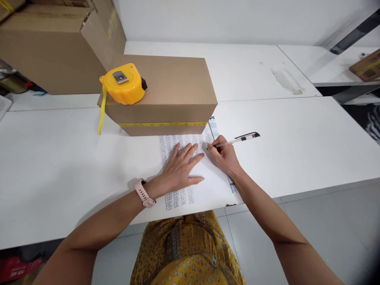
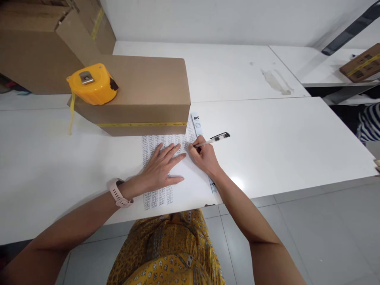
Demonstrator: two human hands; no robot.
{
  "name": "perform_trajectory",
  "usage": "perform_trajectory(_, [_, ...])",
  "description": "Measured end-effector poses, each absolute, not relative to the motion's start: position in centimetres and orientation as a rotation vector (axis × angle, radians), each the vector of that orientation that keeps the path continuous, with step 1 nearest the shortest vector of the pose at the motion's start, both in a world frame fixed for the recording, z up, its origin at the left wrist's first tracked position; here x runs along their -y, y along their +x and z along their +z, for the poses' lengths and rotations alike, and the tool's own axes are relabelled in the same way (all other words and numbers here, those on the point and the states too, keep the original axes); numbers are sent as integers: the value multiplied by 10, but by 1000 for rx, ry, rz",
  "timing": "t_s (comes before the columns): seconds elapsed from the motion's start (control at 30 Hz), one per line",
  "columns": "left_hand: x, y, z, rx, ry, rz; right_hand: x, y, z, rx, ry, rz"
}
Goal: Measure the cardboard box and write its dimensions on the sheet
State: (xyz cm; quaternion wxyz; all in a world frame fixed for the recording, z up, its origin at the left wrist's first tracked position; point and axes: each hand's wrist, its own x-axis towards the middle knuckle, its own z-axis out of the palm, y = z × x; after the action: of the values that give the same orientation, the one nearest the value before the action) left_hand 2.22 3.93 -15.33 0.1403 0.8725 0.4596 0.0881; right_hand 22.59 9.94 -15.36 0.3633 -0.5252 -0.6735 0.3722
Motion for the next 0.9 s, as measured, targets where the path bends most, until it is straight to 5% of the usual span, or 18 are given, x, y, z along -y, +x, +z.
perform_trajectory(0.9, [-39, 22, -154, -1320, 2517, 267, -98, 225, -152, 1727, -1351, 960])
